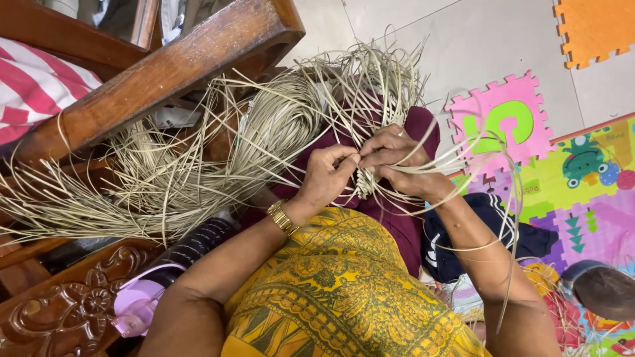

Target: Weaving dried straw fibers together to finish the outer brim of a hat.

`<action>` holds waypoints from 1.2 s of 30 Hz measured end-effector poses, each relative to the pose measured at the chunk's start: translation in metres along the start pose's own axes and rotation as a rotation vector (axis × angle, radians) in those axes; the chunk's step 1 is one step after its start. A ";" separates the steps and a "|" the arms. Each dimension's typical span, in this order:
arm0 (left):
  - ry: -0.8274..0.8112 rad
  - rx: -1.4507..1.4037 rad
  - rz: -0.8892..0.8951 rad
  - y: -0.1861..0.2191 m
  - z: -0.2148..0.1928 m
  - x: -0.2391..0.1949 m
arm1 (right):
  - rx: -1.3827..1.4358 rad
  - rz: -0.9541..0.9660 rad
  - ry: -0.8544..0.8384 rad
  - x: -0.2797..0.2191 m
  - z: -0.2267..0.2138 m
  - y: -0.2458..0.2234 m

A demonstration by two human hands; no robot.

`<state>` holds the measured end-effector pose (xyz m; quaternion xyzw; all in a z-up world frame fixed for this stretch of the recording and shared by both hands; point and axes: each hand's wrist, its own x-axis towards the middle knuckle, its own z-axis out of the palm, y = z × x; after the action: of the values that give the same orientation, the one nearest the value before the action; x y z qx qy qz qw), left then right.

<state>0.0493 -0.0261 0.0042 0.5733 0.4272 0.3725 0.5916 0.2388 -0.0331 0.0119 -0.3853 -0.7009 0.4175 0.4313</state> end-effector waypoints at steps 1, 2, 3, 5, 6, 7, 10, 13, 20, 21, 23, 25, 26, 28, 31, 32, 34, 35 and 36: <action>0.017 0.021 0.000 -0.002 0.001 0.000 | -0.004 -0.056 0.011 -0.001 0.000 0.005; 0.033 0.043 0.001 -0.004 0.003 -0.001 | -0.008 -0.112 0.023 -0.003 -0.001 0.011; 0.030 0.045 0.005 -0.008 0.005 0.002 | -0.010 -0.115 0.027 0.003 -0.004 0.012; 0.061 0.346 0.198 -0.015 0.011 0.004 | -0.023 -0.121 0.020 0.013 -0.009 0.013; 0.054 0.347 0.198 -0.011 0.012 0.006 | -0.025 -0.119 0.027 0.024 -0.007 -0.003; 0.042 0.362 0.132 -0.007 0.014 0.008 | -0.055 -0.149 -0.011 0.035 -0.005 -0.019; 0.050 0.284 -0.005 -0.005 0.015 0.013 | 0.006 -0.151 -0.008 0.048 -0.004 -0.037; 0.073 0.099 -0.139 0.000 0.008 0.017 | 0.165 -0.072 0.015 0.035 -0.020 -0.022; 0.073 -0.082 -0.213 0.001 0.000 0.016 | -0.017 0.177 -0.059 0.004 -0.016 0.006; 0.072 -0.082 -0.215 0.001 0.001 0.013 | -0.017 0.179 -0.058 0.003 -0.012 0.010; 0.077 -0.017 -0.120 0.002 0.003 0.010 | -0.024 0.027 0.037 0.006 -0.005 0.018; 0.077 -0.006 -0.140 -0.002 0.001 0.010 | -0.068 -0.052 0.062 0.004 0.004 0.028; 0.083 0.001 -0.166 -0.004 0.001 0.012 | -0.110 -0.124 0.079 0.003 0.007 0.034; 0.073 0.002 -0.220 0.010 -0.002 0.013 | -0.179 -0.155 0.112 -0.010 0.015 0.048; 0.022 0.064 -0.274 0.001 -0.004 0.014 | -0.307 -0.208 0.163 -0.004 0.010 0.012; -0.003 0.129 -0.266 -0.007 -0.006 0.011 | -0.357 -0.246 0.173 0.002 0.008 -0.010; -0.022 0.183 -0.227 0.003 0.001 0.012 | -0.373 -0.155 0.095 -0.005 0.005 0.001; -0.011 0.237 -0.187 0.009 0.003 0.012 | -0.371 -0.081 -0.002 -0.007 0.004 0.008; -0.022 0.237 -0.181 -0.005 0.003 0.013 | -0.379 -0.078 0.008 0.001 0.001 0.004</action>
<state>0.0568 -0.0154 -0.0019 0.6022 0.5116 0.2583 0.5558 0.2380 -0.0308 0.0084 -0.4339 -0.7797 0.2595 0.3694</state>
